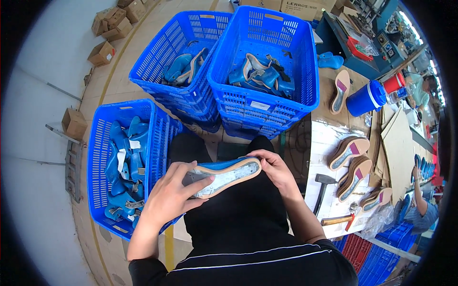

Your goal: Inspecting and assembling shoe components using a hammer and pliers in a factory setting.

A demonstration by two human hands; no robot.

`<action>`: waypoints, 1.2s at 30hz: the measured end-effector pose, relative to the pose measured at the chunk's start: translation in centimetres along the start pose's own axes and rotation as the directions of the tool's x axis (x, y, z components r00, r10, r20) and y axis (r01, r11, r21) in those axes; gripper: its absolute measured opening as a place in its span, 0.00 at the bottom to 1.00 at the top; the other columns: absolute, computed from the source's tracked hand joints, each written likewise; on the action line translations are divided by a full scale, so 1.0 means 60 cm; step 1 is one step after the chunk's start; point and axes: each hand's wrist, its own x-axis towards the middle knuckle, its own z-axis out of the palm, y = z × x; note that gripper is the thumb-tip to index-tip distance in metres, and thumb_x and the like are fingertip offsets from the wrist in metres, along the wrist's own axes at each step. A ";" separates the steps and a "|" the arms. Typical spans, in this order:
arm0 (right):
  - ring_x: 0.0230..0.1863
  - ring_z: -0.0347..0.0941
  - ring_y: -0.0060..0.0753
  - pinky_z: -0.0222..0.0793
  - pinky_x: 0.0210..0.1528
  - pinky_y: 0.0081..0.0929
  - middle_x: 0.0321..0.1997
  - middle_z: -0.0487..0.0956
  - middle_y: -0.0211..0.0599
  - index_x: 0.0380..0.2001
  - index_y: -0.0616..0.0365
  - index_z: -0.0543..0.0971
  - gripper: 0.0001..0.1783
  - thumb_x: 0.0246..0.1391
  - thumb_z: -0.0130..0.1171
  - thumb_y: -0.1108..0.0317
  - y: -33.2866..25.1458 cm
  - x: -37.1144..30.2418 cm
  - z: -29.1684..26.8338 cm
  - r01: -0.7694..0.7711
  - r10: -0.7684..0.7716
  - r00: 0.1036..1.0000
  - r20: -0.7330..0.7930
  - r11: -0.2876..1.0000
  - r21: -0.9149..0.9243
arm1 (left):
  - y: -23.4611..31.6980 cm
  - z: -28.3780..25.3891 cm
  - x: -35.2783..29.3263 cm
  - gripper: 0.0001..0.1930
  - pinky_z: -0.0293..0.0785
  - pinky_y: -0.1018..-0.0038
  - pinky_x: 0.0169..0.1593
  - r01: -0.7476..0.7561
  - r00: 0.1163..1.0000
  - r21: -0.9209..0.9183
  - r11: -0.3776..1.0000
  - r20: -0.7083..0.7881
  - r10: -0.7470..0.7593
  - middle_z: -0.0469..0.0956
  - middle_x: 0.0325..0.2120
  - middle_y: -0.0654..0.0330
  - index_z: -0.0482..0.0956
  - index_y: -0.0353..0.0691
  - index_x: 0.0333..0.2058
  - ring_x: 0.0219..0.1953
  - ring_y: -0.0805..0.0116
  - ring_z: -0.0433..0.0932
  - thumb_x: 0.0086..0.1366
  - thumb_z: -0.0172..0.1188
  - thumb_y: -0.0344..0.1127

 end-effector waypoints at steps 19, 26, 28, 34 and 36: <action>0.58 0.81 0.31 0.73 0.65 0.32 0.57 0.87 0.39 0.59 0.60 0.84 0.30 0.70 0.65 0.44 0.005 0.004 -0.001 -0.017 0.017 1.000 0.000 1.000 0.020 | -0.026 0.076 0.003 0.24 0.78 0.50 0.54 -0.294 0.952 0.025 0.955 -0.083 0.295 0.71 0.68 0.44 0.80 0.37 0.43 0.63 0.39 0.75 0.58 0.79 0.48; 0.58 0.81 0.32 0.73 0.64 0.31 0.55 0.87 0.39 0.58 0.61 0.84 0.33 0.68 0.66 0.41 0.003 0.005 0.005 -0.031 0.031 0.999 -0.019 0.999 0.026 | -0.025 0.096 -0.007 0.28 0.72 0.51 0.53 -0.222 0.971 0.136 0.966 -0.055 0.231 0.70 0.70 0.53 0.77 0.47 0.57 0.64 0.37 0.71 0.62 0.76 0.49; 0.58 0.81 0.32 0.73 0.64 0.31 0.55 0.87 0.39 0.58 0.61 0.84 0.33 0.68 0.66 0.41 0.005 0.005 0.002 -0.025 0.025 0.999 -0.023 0.999 0.026 | -0.024 0.098 -0.003 0.28 0.71 0.55 0.53 -0.270 0.952 0.232 0.934 -0.081 0.295 0.70 0.71 0.60 0.78 0.64 0.64 0.63 0.41 0.72 0.66 0.73 0.46; 0.61 0.79 0.34 0.71 0.64 0.32 0.59 0.83 0.40 0.62 0.59 0.82 0.37 0.63 0.70 0.40 0.019 0.001 -0.004 0.042 -0.041 0.999 -0.016 0.999 0.012 | -0.021 0.103 -0.006 0.28 0.70 0.59 0.54 -0.235 0.965 0.287 0.929 -0.043 0.257 0.72 0.68 0.68 0.79 0.76 0.65 0.61 0.46 0.72 0.68 0.71 0.43; 0.64 0.76 0.37 0.69 0.66 0.33 0.62 0.80 0.40 0.64 0.58 0.81 0.37 0.58 0.77 0.47 0.011 0.004 -0.001 0.172 -0.183 0.974 0.132 0.981 0.093 | -0.021 0.104 -0.006 0.28 0.70 0.59 0.54 -0.235 0.965 0.282 0.930 -0.046 0.257 0.72 0.68 0.68 0.79 0.76 0.65 0.61 0.46 0.72 0.67 0.71 0.43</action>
